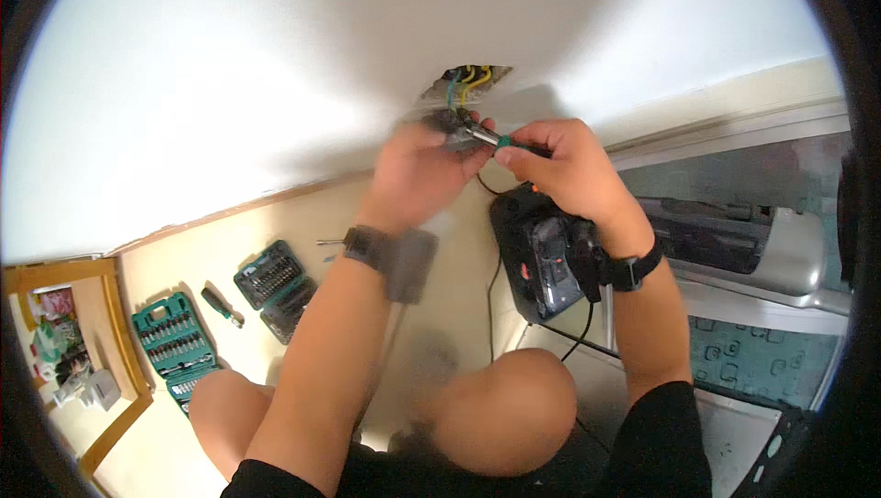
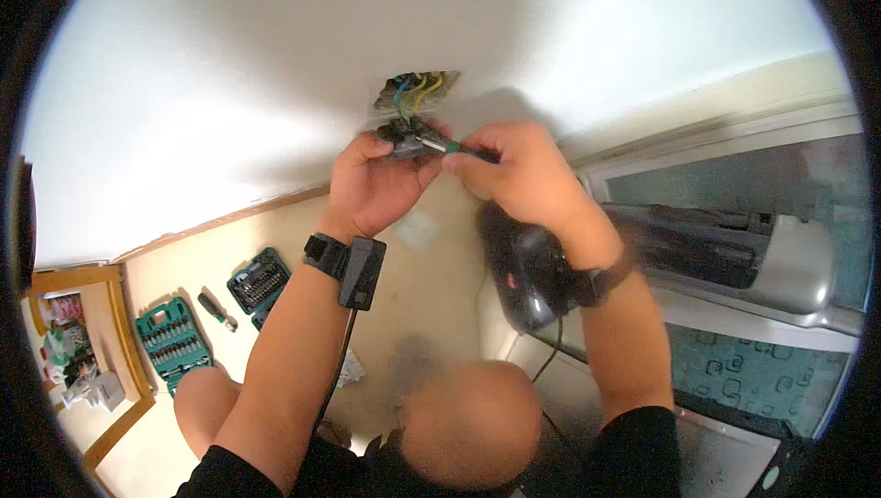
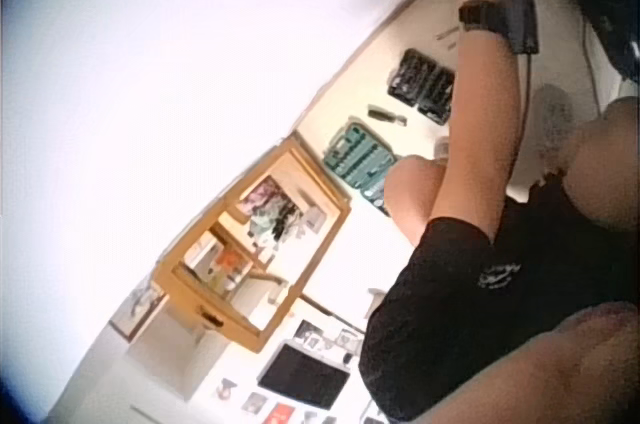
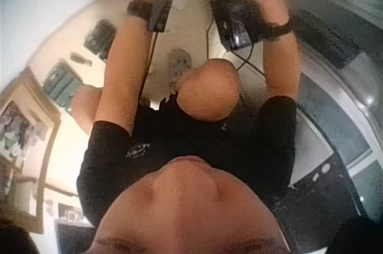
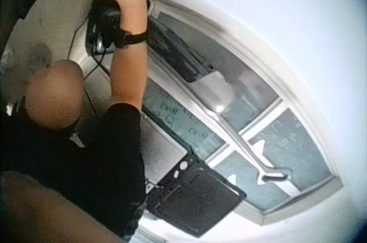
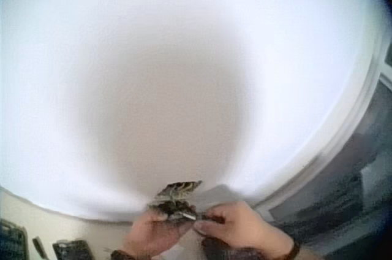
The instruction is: The person unscrews and removes a wall socket plate using a screwdriver, handles electrical wires, and attaches a new socket component by tightening screws.
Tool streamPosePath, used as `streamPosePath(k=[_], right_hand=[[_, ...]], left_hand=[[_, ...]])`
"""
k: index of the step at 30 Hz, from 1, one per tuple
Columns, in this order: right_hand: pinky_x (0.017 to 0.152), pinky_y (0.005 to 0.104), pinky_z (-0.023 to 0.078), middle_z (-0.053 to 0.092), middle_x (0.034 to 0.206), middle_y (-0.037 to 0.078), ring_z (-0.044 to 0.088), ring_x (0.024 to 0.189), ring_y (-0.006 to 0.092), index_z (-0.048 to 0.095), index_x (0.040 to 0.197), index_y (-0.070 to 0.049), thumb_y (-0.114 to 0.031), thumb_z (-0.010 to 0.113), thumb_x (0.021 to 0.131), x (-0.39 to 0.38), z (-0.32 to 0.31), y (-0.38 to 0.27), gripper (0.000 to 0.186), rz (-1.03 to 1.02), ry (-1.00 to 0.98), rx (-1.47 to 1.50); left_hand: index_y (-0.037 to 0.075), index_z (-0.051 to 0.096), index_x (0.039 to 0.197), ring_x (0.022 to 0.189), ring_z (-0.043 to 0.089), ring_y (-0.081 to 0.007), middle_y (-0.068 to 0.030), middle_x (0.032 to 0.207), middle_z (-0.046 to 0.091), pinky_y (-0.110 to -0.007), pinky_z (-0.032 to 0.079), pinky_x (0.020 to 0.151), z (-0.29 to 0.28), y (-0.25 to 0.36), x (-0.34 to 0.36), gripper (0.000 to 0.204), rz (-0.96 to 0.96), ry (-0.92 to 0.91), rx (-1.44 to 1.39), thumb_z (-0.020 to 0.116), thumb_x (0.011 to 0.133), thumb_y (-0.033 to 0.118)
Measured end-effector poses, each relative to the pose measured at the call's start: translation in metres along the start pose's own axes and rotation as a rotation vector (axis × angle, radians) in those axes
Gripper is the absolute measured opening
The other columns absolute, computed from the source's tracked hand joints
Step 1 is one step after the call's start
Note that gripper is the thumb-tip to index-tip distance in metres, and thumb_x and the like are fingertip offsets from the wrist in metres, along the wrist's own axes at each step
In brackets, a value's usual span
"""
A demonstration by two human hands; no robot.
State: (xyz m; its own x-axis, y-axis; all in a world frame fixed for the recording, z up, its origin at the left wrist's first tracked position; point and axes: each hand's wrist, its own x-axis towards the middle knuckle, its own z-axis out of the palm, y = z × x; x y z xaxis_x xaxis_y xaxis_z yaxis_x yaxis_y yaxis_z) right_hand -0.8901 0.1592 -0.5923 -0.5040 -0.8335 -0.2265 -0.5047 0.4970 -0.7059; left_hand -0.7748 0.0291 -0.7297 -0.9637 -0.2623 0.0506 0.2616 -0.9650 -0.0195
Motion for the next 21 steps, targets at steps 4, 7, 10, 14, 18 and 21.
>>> streamPosePath(k=[4,7,10,14,18,21], right_hand=[[0.057,0.0309,0.045,0.061,0.065,0.008,0.051,0.061,0.0111,0.071,0.090,0.004,-0.026,0.074,0.088,-0.010,0.008,0.013,0.031,0.081,0.065,0.065],[0.059,0.0294,0.046,0.066,0.071,0.009,0.055,0.064,0.0100,0.072,0.095,0.003,-0.027,0.073,0.088,-0.024,0.011,0.004,0.030,0.043,0.064,0.178],[0.061,0.0282,0.048,0.067,0.074,0.009,0.057,0.066,0.0085,0.073,0.099,0.001,-0.026,0.073,0.088,-0.034,0.009,0.009,0.030,0.029,0.080,0.257],[0.063,0.0244,0.047,0.070,0.082,0.003,0.059,0.072,0.0060,0.072,0.105,0.001,-0.016,0.074,0.089,-0.042,0.013,0.030,0.024,0.049,0.079,0.504],[0.064,0.0217,0.047,0.069,0.088,-0.001,0.059,0.076,0.0053,0.070,0.106,0.005,-0.008,0.073,0.089,-0.050,0.026,0.063,0.021,0.009,0.147,0.778],[0.063,0.0206,0.046,0.068,0.085,-0.001,0.059,0.073,0.0046,0.070,0.105,0.005,-0.008,0.072,0.090,-0.054,0.034,0.070,0.020,0.124,0.177,0.986]], left_hand=[[-0.002,0.051,0.128,0.125,0.053,-0.0347,-0.0167,0.123,0.060,-0.051,0.039,0.114,0.010,-0.007,-0.007,0.049,0.049,0.029,0.023,0.056,0.080,0.009],[-0.001,0.050,0.131,0.127,0.051,-0.0346,-0.0161,0.125,0.059,-0.050,0.037,0.115,0.016,-0.008,-0.014,0.052,0.088,0.073,0.117,0.056,0.081,0.011],[-0.004,0.051,0.131,0.129,0.050,-0.0343,-0.0187,0.128,0.058,-0.048,0.036,0.117,0.019,-0.012,-0.018,0.057,0.118,0.133,0.177,0.059,0.078,0.017],[-0.007,0.052,0.130,0.131,0.048,-0.0332,-0.0228,0.132,0.055,-0.045,0.034,0.119,0.017,-0.015,-0.015,0.064,0.100,0.113,0.092,0.063,0.075,0.024],[-0.006,0.055,0.127,0.125,0.050,-0.0334,-0.0204,0.122,0.055,-0.045,0.037,0.118,0.026,-0.015,-0.013,0.062,0.042,0.094,-0.016,0.065,0.074,0.026],[-0.005,0.058,0.121,0.118,0.053,-0.0327,-0.0191,0.114,0.056,-0.045,0.038,0.117,0.032,-0.019,-0.015,0.058,0.120,0.161,0.075,0.064,0.074,0.028]])
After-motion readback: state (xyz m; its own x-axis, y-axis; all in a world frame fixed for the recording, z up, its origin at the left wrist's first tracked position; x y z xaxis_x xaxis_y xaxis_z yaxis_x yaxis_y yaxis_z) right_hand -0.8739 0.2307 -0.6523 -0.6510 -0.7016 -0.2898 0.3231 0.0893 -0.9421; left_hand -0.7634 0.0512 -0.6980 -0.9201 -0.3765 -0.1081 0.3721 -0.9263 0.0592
